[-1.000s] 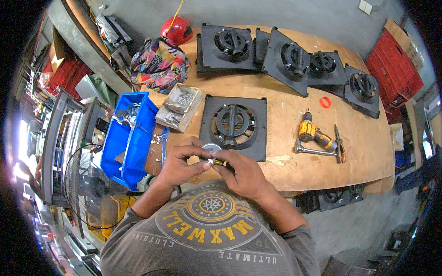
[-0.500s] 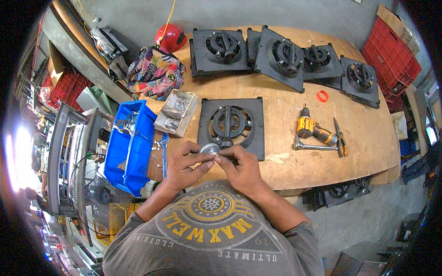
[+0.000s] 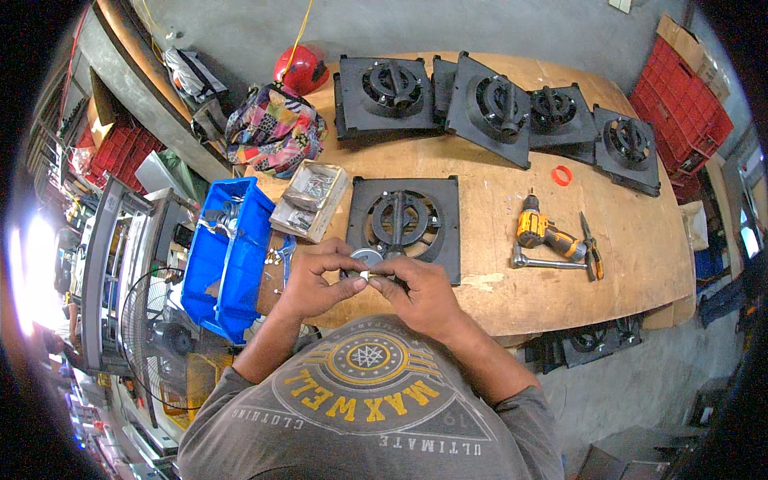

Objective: The person assembles multiple black square fan units on a wooden workbench. They place circular fan components into the frames, insert washers and fasteners, and tighten them using a cordless drill and a wrench. Completed units are stacked in a cardboard box.

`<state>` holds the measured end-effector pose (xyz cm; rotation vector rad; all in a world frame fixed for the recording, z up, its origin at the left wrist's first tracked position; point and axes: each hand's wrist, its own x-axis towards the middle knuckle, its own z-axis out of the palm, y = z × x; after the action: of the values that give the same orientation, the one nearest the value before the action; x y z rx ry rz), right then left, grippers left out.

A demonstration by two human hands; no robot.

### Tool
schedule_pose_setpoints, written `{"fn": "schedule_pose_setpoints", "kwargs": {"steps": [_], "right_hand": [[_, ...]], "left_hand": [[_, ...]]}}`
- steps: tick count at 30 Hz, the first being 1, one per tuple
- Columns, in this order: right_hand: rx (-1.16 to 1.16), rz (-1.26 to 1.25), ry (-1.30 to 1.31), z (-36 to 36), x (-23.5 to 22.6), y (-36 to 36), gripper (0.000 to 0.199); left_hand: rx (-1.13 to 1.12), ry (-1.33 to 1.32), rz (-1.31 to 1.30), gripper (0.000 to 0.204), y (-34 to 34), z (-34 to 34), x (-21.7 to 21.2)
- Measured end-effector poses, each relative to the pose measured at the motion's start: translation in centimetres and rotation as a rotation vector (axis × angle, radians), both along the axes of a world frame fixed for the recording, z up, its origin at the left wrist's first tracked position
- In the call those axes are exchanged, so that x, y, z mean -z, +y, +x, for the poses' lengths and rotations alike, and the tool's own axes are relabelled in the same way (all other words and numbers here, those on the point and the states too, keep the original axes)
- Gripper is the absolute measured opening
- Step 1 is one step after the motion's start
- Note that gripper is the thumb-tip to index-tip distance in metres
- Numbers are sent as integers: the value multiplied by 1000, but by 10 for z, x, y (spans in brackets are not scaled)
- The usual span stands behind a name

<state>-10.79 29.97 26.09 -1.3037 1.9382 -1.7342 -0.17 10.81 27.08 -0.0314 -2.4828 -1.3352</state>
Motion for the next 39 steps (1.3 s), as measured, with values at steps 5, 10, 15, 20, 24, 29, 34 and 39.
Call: {"fn": "schedule_pose_setpoints", "kwargs": {"steps": [5,10,15,20,24,29,34,39], "right_hand": [[14,-27,81,-1,-2,-4,13],[3,4,137,-3,-4,-6,14],[-13,-3,193,-8,-7,-7,15],[-21,-27,173,-7,-5,-7,15],[1,22,108,-6,2,-9,16],[33,77,-220,-7,16,-12,14],[137,206,-83,-33,29,2,21],[99,122,-51,-33,37,-6,18]], "left_hand": [[-20,31,-91,27,7,1,1],[-40,45,-140,26,8,3,-3],[10,-12,5,26,3,3,-5],[74,-62,97,21,0,-3,1],[94,-44,77,22,0,-3,8],[30,-40,33,20,-3,-7,27],[-90,-155,82,22,-3,-8,50],[-92,-183,171,22,7,-9,63]]}}
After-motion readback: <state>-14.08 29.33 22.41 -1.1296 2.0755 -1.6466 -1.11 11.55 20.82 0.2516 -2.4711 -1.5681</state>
